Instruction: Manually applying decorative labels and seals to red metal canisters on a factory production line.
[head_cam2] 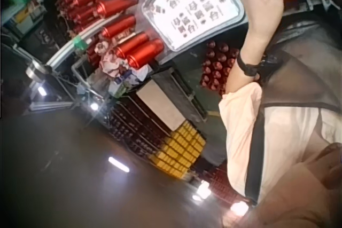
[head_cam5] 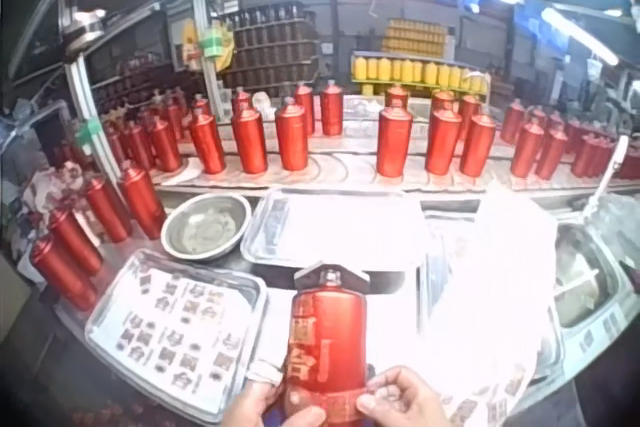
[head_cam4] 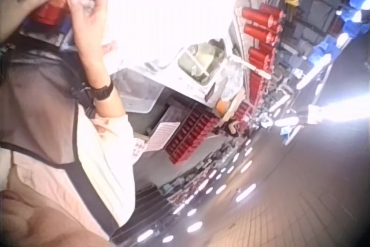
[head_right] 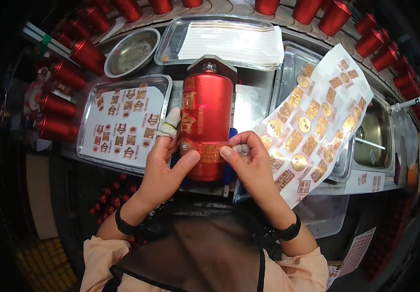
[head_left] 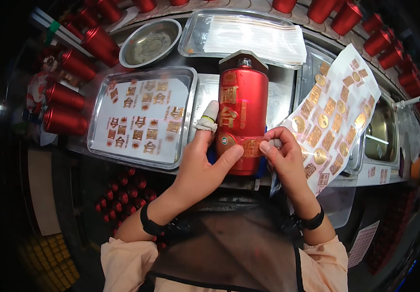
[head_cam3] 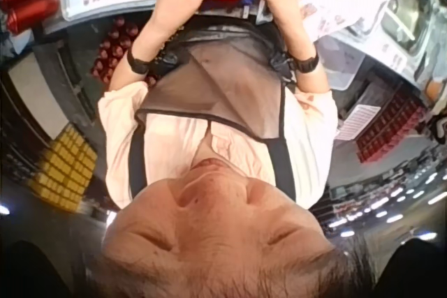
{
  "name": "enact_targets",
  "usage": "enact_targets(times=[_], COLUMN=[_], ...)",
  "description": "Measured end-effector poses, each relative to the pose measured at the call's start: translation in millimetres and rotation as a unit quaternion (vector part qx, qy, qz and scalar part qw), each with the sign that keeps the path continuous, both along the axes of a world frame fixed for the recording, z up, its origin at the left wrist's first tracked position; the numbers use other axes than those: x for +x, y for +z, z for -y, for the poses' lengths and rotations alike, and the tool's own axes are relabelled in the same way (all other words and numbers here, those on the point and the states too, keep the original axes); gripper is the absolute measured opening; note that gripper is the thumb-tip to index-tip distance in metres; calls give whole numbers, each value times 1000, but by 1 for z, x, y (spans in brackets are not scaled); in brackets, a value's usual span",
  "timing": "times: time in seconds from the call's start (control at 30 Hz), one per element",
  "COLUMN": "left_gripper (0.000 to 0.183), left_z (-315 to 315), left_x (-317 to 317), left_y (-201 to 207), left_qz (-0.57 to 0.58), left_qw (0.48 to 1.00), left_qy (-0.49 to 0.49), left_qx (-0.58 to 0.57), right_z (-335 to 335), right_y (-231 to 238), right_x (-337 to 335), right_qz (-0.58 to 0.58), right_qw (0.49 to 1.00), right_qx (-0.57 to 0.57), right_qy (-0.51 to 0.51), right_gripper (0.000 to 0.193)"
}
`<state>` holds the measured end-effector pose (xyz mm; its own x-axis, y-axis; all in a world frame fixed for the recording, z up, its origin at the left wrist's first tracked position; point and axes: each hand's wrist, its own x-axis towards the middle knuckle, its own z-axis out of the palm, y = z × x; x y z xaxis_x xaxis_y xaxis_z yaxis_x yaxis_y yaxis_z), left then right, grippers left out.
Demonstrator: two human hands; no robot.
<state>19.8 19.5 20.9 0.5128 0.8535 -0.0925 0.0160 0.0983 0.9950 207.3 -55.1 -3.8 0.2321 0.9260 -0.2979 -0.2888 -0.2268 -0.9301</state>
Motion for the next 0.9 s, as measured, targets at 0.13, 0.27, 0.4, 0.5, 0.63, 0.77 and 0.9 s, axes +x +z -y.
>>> enact_targets(times=[0.13,0.27,0.4,0.5,0.63,0.77,0.9], left_gripper=[92,96,102,82,78,95,92], left_z=[0,-1,-1,4,3,2,0], left_x=[-8,-9,-13,-14,-13,-5,-9], left_y=[-10,-9,-1,-8,-11,-7,-7], left_qz=[-53,-50,-113,-124,-60,-29,-76], left_qw=[992,991,983,975,991,998,992], left_qy=[-57,-77,-106,-55,-57,-59,-82], left_qx=[102,99,95,173,106,15,53], right_z=[0,-1,-1,0,0,-2,-3], right_y=[1,-3,-1,-2,-1,-3,-4], right_x=[0,1,1,0,0,0,-1], right_qz=[-6,-6,-1,2,-9,3,9], right_qw=[1000,1000,1000,1000,1000,1000,1000], right_qx=[4,11,11,18,17,17,28], right_qy=[6,9,9,6,10,8,6], right_gripper=[25,25,25,25,25,25,25])
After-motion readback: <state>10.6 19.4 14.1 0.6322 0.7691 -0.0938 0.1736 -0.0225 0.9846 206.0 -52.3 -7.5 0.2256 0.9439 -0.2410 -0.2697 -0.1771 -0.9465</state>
